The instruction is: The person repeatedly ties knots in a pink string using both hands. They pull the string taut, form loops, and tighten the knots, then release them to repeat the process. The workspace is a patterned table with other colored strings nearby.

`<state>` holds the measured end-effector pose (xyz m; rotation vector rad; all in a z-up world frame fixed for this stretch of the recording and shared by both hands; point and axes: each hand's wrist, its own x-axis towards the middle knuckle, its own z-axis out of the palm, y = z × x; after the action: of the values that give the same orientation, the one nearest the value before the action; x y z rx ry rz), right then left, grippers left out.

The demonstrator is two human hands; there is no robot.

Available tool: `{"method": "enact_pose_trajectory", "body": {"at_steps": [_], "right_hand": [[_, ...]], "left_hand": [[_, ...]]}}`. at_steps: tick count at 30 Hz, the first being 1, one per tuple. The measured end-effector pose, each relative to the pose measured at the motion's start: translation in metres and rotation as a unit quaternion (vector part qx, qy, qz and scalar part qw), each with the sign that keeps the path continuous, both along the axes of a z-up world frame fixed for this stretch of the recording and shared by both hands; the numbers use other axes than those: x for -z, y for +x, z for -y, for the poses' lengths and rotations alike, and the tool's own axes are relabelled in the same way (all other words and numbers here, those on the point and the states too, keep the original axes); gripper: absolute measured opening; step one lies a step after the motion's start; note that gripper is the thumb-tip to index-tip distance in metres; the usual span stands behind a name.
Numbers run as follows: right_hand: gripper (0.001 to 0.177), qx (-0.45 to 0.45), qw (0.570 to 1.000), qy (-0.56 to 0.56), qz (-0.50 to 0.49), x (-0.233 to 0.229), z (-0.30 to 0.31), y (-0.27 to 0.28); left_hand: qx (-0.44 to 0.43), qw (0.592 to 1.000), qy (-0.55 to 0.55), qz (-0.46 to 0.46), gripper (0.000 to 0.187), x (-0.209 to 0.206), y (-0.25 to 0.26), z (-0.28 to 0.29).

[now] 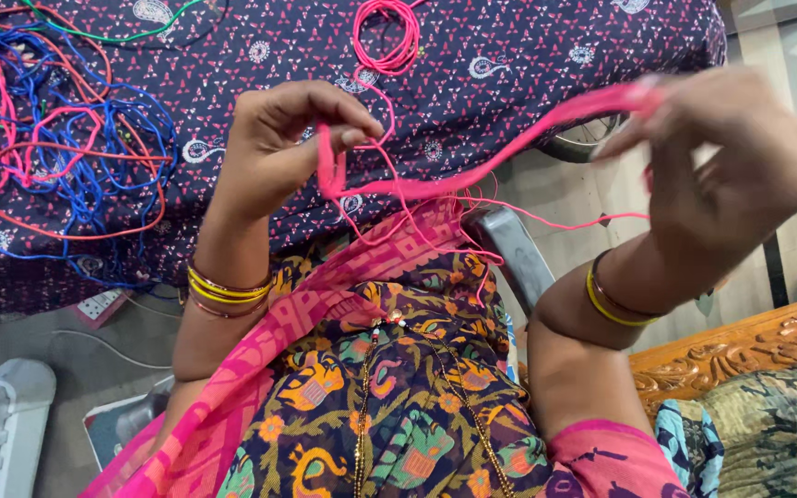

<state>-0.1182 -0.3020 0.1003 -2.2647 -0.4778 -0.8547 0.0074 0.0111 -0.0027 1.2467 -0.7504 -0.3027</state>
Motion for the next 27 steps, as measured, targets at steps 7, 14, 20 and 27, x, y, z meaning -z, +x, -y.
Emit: {"method": "enact_pose_trajectory", "body": {"at_steps": [7, 14, 20, 27], "right_hand": [[0.018, -0.138, 0.96, -0.229, -0.079, -0.02, -0.018, -0.001], [0.013, 0.088, 0.962, -0.249, -0.076, -0.015, 0.02, -0.007], [0.019, -0.158, 0.932, -0.203, -0.257, -0.021, 0.023, 0.005], [0.016, -0.065, 0.968, -0.212, -0.117, 0.043, -0.027, 0.055]], "left_hand": [[-0.106, 0.984, 0.015, 0.142, 0.036, -0.002, -0.003, 0.001], [-0.224, 0.973, 0.051, 0.038, 0.045, 0.012, 0.018, -0.025], [-0.158, 0.982, -0.083, -0.056, 0.054, 0.024, 0.017, -0.014], [-0.067, 0.985, -0.131, -0.084, 0.054, 0.015, 0.006, -0.006]]}}
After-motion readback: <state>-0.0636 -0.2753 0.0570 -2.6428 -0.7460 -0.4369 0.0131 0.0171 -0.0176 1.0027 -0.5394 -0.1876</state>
